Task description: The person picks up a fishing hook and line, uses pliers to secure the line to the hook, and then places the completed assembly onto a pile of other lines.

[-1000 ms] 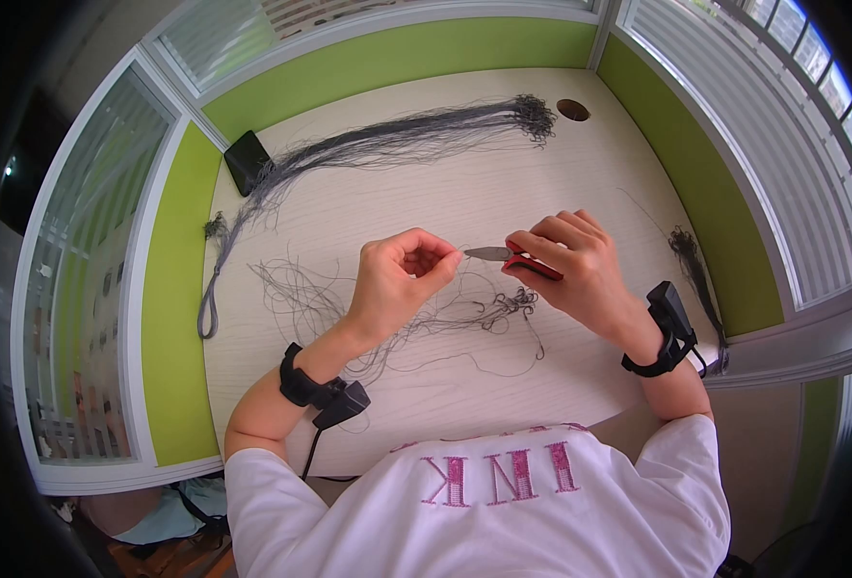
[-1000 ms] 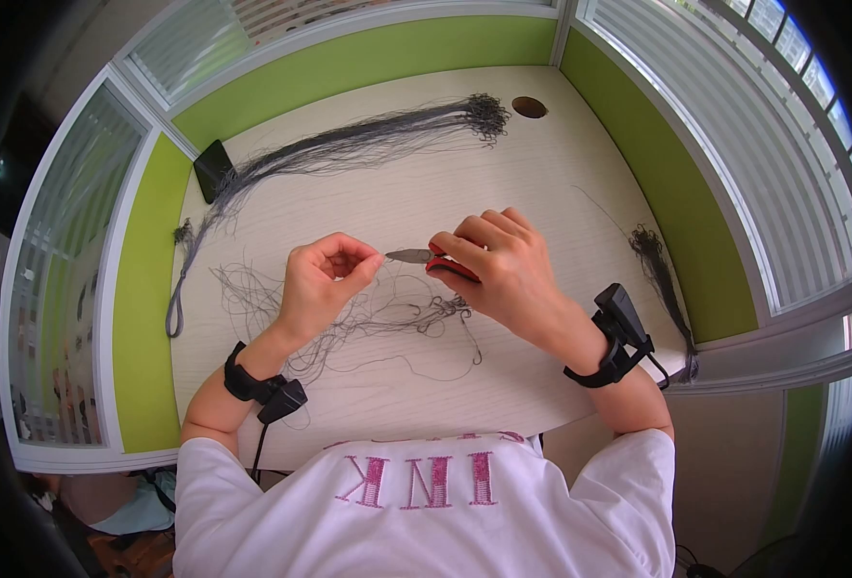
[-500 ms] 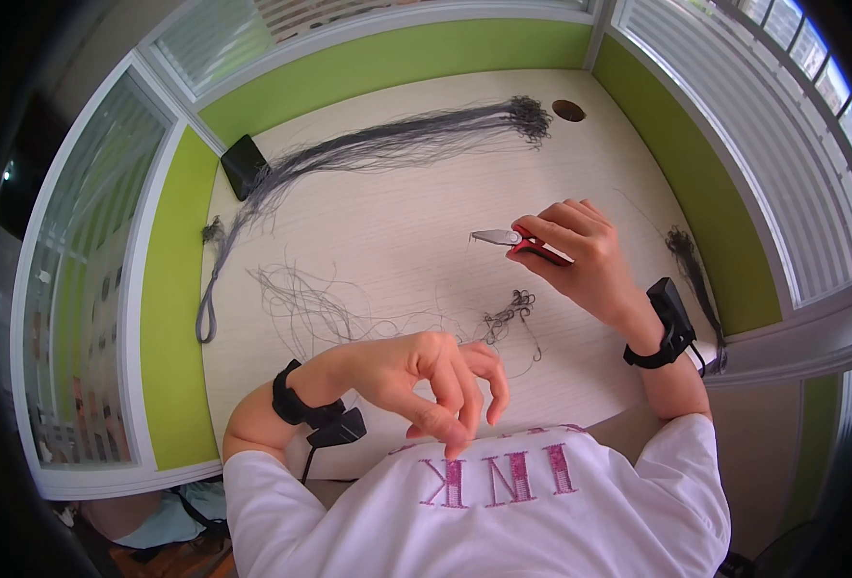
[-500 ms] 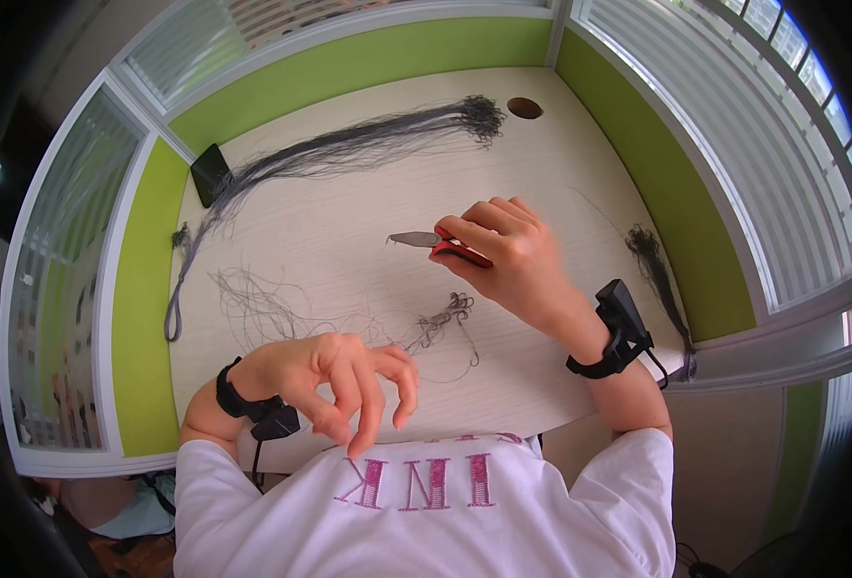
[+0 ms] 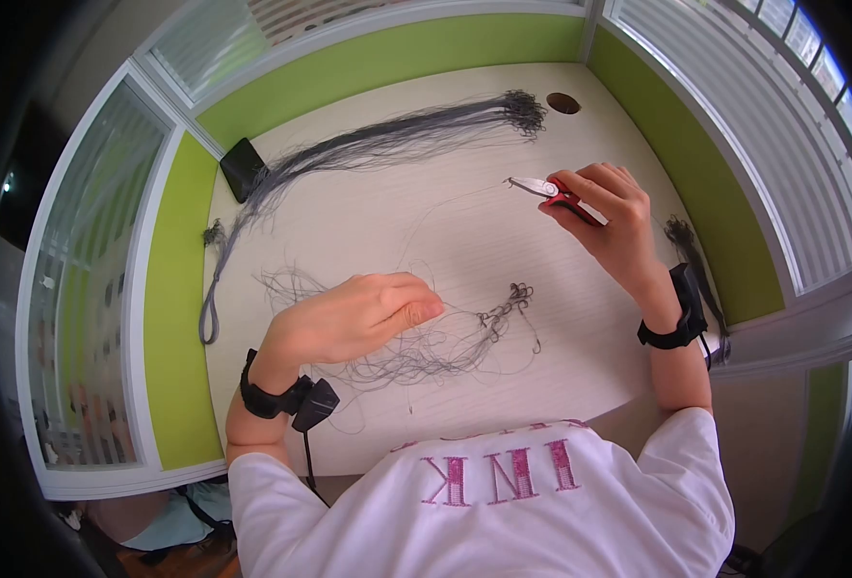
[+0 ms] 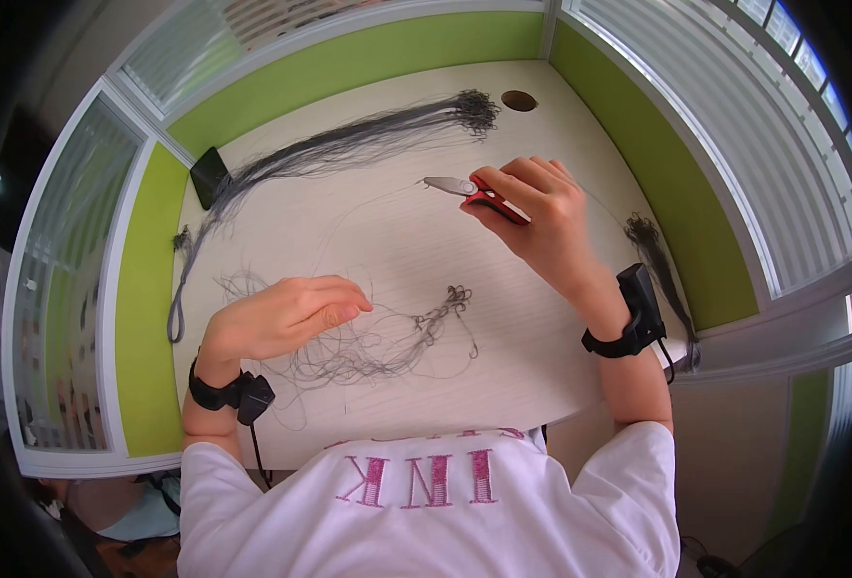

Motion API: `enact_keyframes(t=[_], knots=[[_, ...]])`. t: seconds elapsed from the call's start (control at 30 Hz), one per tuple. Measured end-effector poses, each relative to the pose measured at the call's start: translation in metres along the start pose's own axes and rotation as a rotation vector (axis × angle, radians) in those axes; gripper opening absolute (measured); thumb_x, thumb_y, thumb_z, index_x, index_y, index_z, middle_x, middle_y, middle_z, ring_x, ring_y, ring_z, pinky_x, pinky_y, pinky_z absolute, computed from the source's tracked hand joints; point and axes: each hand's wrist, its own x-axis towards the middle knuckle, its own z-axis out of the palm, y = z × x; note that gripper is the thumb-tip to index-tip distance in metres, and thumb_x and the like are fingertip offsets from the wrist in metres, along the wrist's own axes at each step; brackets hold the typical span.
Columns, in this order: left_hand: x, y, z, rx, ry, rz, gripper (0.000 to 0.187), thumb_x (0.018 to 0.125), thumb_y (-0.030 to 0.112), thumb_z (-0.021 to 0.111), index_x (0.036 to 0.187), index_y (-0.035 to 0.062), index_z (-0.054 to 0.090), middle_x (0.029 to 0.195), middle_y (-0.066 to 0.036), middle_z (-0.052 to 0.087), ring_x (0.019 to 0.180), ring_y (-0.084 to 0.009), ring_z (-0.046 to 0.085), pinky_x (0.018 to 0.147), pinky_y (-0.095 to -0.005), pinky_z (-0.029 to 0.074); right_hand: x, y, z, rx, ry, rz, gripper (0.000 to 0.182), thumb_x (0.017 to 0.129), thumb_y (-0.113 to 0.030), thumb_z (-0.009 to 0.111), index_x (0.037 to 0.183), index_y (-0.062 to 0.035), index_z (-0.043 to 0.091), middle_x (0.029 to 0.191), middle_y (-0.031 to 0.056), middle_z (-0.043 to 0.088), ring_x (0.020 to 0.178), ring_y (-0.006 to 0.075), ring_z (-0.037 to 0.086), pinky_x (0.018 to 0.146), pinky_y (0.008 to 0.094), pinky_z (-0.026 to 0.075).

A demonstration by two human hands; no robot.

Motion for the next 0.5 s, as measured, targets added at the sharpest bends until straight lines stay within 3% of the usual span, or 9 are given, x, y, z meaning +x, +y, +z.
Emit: enact_keyframes(t=[0.07, 0.13, 0.17, 0.23, 0.27, 0.37, 0.43, 0.47, 0.5], knots=[[0.0, 0.0, -0.001, -0.04, -0.011, -0.052, 0.04, 0.102, 0.032, 0.043, 0.109, -0.0022, 0.064, 0.105, -0.015, 0.064, 0.098, -0.0322, 0.061, 0.086, -0.0377, 0.048, 0.003, 0.004, -0.005, -0.013, 0.021, 0.012, 0.027, 0.068, -0.015, 0.083, 0.092, -0.008, 0.071, 0.074, 0.0015, 0.063, 0.066, 0.0181, 0.056, 0.063, 0.0311, 0.044], [-0.001, 0.001, -0.002, -0.07, 0.191, 0.025, 0.038, 0.103, 0.029, 0.043, 0.105, -0.001, 0.066, 0.111, -0.013, 0.062, 0.098, -0.0294, 0.06, 0.087, -0.0364, 0.046, 0.004, 0.008, -0.009, -0.033, 0.051, 0.038, 0.025, 0.07, -0.014, 0.083, 0.091, -0.0079, 0.071, 0.074, 0.0024, 0.063, 0.066, 0.0183, 0.056, 0.063, 0.0312, 0.044], [-0.001, 0.004, -0.005, -0.07, 0.187, 0.022, 0.038, 0.103, 0.029, 0.043, 0.105, -0.001, 0.066, 0.111, -0.013, 0.062, 0.098, -0.0294, 0.06, 0.087, -0.0364, 0.046, 0.003, 0.01, -0.009, -0.031, 0.052, 0.041, 0.025, 0.07, -0.014, 0.083, 0.091, -0.0079, 0.071, 0.074, 0.0024, 0.063, 0.066, 0.0183, 0.056, 0.063, 0.0312, 0.044], [0.001, 0.009, -0.011, 0.164, 0.421, 0.053, 0.042, 0.103, 0.031, 0.043, 0.098, -0.0003, 0.07, 0.112, -0.011, 0.061, 0.093, -0.0274, 0.059, 0.083, -0.037, 0.047, 0.003, 0.013, -0.01, -0.026, 0.08, 0.067, 0.025, 0.071, -0.014, 0.083, 0.092, -0.0078, 0.071, 0.074, 0.0026, 0.063, 0.066, 0.018, 0.056, 0.063, 0.0313, 0.044], [0.003, 0.009, -0.011, 0.165, 0.419, 0.054, 0.042, 0.103, 0.031, 0.043, 0.098, -0.0003, 0.07, 0.112, -0.011, 0.061, 0.093, -0.0274, 0.059, 0.083, -0.037, 0.047, 0.003, 0.013, -0.01, -0.012, 0.081, 0.07, 0.025, 0.071, -0.014, 0.083, 0.092, -0.0073, 0.071, 0.073, 0.0024, 0.063, 0.066, 0.018, 0.056, 0.064, 0.0314, 0.044], [0.006, 0.009, -0.012, 0.133, 0.55, 0.261, 0.052, 0.104, 0.036, 0.038, 0.087, -0.0006, 0.071, 0.104, -0.012, 0.064, 0.088, -0.0254, 0.06, 0.079, -0.0371, 0.047, 0.004, 0.006, -0.009, 0.003, 0.055, 0.058, 0.025, 0.071, -0.014, 0.082, 0.092, -0.0069, 0.071, 0.073, 0.002, 0.062, 0.065, 0.018, 0.055, 0.064, 0.031, 0.043], [0.002, 0.011, -0.009, -0.853, 0.141, 0.495, 0.059, 0.106, 0.038, 0.031, 0.079, 0.0011, 0.068, 0.094, -0.012, 0.066, 0.084, -0.025, 0.06, 0.076, -0.0387, 0.047, 0.0, 0.003, -0.002, 0.025, 0.021, 0.057, 0.025, 0.071, -0.014, 0.082, 0.092, -0.0076, 0.071, 0.072, 0.0016, 0.062, 0.065, 0.0179, 0.055, 0.065, 0.0309, 0.044], [-0.001, 0.013, -0.005, -0.852, 0.143, 0.496, 0.059, 0.106, 0.038, 0.031, 0.079, 0.0011, 0.068, 0.094, -0.012, 0.066, 0.084, -0.025, 0.06, 0.076, -0.0387, 0.047, -0.002, 0.0, 0.003, 0.048, -0.015, 0.055, 0.024, 0.071, -0.015, 0.082, 0.092, -0.0082, 0.071, 0.072, 0.0012, 0.062, 0.065, 0.0178, 0.055, 0.065, 0.0308, 0.044], [-0.005, 0.016, 0.0, -1.196, -0.065, 0.655, 0.062, 0.106, 0.04, 0.025, 0.084, 0.0004, 0.067, 0.091, -0.014, 0.065, 0.087, -0.0265, 0.06, 0.079, -0.0393, 0.047, -0.005, -0.003, 0.009, 0.049, -0.015, 0.052, 0.024, 0.071, -0.015, 0.082, 0.092, -0.0082, 0.071, 0.072, 0.0012, 0.062, 0.065, 0.0178, 0.055, 0.065, 0.0308, 0.044]])
